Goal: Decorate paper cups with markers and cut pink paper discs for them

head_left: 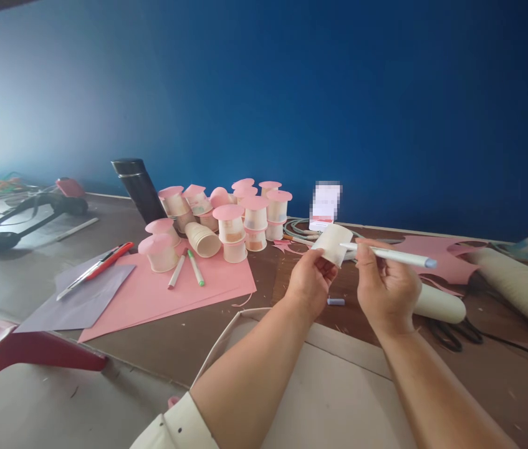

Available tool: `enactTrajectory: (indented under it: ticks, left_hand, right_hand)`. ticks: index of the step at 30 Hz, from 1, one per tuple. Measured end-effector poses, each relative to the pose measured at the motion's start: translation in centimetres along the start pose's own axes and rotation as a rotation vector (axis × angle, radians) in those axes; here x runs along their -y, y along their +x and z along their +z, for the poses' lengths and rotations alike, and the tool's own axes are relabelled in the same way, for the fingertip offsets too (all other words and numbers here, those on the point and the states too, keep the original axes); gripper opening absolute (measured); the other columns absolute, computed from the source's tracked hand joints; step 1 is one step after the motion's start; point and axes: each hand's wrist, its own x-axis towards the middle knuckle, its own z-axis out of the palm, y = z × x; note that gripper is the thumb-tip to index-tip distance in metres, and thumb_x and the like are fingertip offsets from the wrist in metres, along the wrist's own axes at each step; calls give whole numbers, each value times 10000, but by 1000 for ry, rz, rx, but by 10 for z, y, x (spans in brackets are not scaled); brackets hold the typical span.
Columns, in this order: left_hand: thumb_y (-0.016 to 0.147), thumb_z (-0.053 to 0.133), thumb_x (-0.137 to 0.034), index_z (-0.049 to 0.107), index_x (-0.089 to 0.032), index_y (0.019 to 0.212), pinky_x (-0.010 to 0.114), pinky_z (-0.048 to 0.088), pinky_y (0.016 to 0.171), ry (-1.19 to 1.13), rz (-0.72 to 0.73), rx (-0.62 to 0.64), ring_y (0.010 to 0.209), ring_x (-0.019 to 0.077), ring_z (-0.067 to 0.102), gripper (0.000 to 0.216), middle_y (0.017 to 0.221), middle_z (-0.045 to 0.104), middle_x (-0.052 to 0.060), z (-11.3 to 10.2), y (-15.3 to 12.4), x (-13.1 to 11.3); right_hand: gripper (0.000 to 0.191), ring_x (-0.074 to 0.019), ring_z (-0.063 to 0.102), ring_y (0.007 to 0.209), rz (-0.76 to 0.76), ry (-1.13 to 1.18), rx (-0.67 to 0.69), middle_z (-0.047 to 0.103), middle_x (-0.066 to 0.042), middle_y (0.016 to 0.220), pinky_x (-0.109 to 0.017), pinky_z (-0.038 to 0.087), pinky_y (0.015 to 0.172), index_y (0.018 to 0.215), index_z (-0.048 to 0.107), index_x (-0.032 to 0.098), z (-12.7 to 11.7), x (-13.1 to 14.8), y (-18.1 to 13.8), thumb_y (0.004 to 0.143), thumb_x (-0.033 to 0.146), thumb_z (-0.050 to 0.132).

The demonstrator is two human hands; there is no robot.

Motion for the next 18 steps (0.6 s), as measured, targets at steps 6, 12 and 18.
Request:
enactTrajectory:
  ticks: [6, 12, 18]
  left_hand:
    - [781, 571, -156, 643, -118, 859, 206, 441, 624, 21, 7, -1, 728, 114, 595, 113, 858, 658, 72, 1, -2, 0]
    - [779, 570, -156, 644, -121, 848, 213, 445, 623, 11, 7, 0, 728, 119, 594, 106, 849, 658, 72, 2, -2, -1]
    - [782, 568, -151, 642, -117, 849, 211, 445, 622, 2, 5, 9, 723, 119, 599, 106, 851, 654, 76, 2, -2, -1]
  right_hand:
    - [252, -217, 663, 766, -48, -70, -24, 716, -74, 824, -378, 522, 771, 958, 716, 196, -1, -1, 3, 910, 379, 548]
    - [249, -225, 669, 820, -63, -68, -27, 723, -87, 871, -370, 521, 782, 943, 705, 181, -1, 2, 4, 912, 370, 546]
    - [252, -225, 669, 828, -55, -76, -1, 723, -88, 877, -359, 514, 783, 939, 700, 181, 0, 2, 3, 916, 373, 538]
